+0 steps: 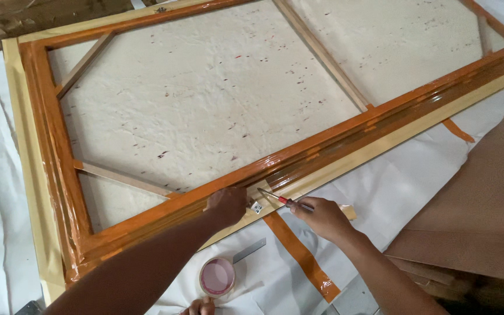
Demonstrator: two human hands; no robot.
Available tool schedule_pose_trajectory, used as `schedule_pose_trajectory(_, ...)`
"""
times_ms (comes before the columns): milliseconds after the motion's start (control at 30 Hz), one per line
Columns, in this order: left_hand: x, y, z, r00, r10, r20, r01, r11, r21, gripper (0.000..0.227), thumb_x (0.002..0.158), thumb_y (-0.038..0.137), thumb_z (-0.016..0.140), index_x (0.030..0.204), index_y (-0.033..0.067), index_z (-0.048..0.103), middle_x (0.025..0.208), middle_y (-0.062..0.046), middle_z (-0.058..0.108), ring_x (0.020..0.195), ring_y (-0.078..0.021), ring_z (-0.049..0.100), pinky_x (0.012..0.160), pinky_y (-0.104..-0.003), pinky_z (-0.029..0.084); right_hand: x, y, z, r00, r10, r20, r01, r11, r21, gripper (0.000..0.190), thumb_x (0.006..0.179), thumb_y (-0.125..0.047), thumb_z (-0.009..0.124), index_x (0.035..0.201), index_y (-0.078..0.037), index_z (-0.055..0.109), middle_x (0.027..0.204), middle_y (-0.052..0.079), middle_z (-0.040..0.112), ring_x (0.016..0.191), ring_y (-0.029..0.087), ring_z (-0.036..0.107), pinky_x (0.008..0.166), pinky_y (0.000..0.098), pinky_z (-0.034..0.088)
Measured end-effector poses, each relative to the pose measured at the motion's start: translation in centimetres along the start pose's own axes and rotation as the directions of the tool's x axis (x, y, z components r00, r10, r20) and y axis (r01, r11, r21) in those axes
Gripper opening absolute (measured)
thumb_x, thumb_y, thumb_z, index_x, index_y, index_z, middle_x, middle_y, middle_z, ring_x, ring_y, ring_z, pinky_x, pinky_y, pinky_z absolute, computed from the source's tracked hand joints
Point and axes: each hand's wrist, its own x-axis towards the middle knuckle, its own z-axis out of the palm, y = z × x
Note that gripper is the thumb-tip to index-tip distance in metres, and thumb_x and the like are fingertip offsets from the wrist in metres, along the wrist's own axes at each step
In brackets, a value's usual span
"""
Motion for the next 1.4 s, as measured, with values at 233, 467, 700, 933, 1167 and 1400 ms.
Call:
schedule_pose_trajectory(233, -5.0, -1.4, 0.1, 0.76, 0.526, -0.382, -0.398, 0.841, 0.366, 0.028, 0.108, 0.028, 0.064, 0.13, 0.0111, 0.066, 0.115, -0.009, 0.07, 0.095, -0.031, 0.079, 0.065, -0.047, 0.069, 2.1, 4.1, 0.7, 1.0, 0.02, -0.019, -0.023, 0.986, -0.164, 0.047, 0.097, -0.048, 0.07, 0.135, -0.024, 0.083, 0.124, 0.011, 0.089, 0.121, 0.032, 0.083, 0.1, 0.0445, 0.068)
schedule_pose_trajectory(467, -7.0, -3.3, 1.3, 0.762, 0.62, -0.188, -0.408, 0.685, 0.604, 0.082, 0.098, 0.022, 0.072, 0.173, 0.016, 0.038, 0.155, -0.012, 0.054, 0.144, -0.0323, 0.053, 0.105, -0.044, 0.052, 3.5, 4.7, 1.3, 0.999, -0.012, 0.029, 0.017, 0.986, -0.167, 0.047, 0.096, -0.05, 0.071, 0.134, -0.024, 0.083, 0.114, 0.013, 0.089, 0.114, 0.033, 0.084, 0.094, 0.0441, 0.067)
schedule_pose_trajectory(700, -6.7, -3.0, -1.8, 0.838, 0.506, -0.204, -0.47, 0.86, 0.199, 0.047, 0.104, 0.015, 0.054, 0.151, 0.0172, 0.059, 0.134, -0.007, 0.064, 0.125, -0.0308, 0.067, 0.088, -0.045, 0.062, 2.4, 3.4, 0.5, 0.999, 0.003, 0.05, 0.007, 0.976, -0.216, 0.047, 0.094, -0.052, 0.072, 0.133, -0.027, 0.084, 0.114, 0.011, 0.09, 0.116, 0.032, 0.084, 0.099, 0.0434, 0.066)
schedule_pose_trajectory(933, -4.3, -3.5, 1.2, 0.892, 0.412, -0.185, -0.381, 0.907, 0.18, 0.032, 0.109, 0.024, 0.052, 0.134, 0.0226, 0.072, 0.135, -0.002, 0.063, 0.119, -0.0248, 0.068, 0.076, -0.042, 0.066, 2.4, 3.3, 0.9, 0.998, 0.006, 0.064, 0.01, 0.967, -0.254, 0.049, 0.096, -0.055, 0.068, 0.135, -0.03, 0.082, 0.115, 0.009, 0.09, 0.121, 0.033, 0.082, 0.103, 0.0447, 0.064)
schedule_pose_trajectory(1167, -2.1, -2.0, 1.3, 0.986, 0.049, -0.159, -0.091, 0.959, -0.27, 0.038, 0.106, 0.055, 0.061, 0.131, 0.0287, 0.072, 0.112, -0.013, 0.083, 0.106, -0.0419, 0.082, 0.08, -0.055, 0.067, 0.8, 0.8, 0.4, 0.995, 0.047, 0.086, -0.023, 0.964, -0.263, 0.052, 0.098, -0.056, 0.067, 0.142, -0.03, 0.076, 0.12, 0.014, 0.087, 0.122, 0.035, 0.081, 0.101, 0.0467, 0.064)
schedule_pose_trajectory(1400, 1.0, -0.7, 0.6, 0.989, 0.139, -0.051, -0.13, 0.98, 0.15, 0.029, 0.109, 0.041, 0.06, 0.12, 0.0213, 0.078, 0.104, -0.01, 0.083, 0.098, -0.0345, 0.084, 0.074, -0.048, 0.068, -2.1, -4.1, -1.1, 0.999, 0.034, 0.014, -0.027, 0.931, -0.363, 0.044, 0.101, -0.049, 0.066, 0.14, -0.032, 0.077, 0.119, 0.007, 0.088, 0.111, 0.027, 0.085, 0.094, 0.0399, 0.066)
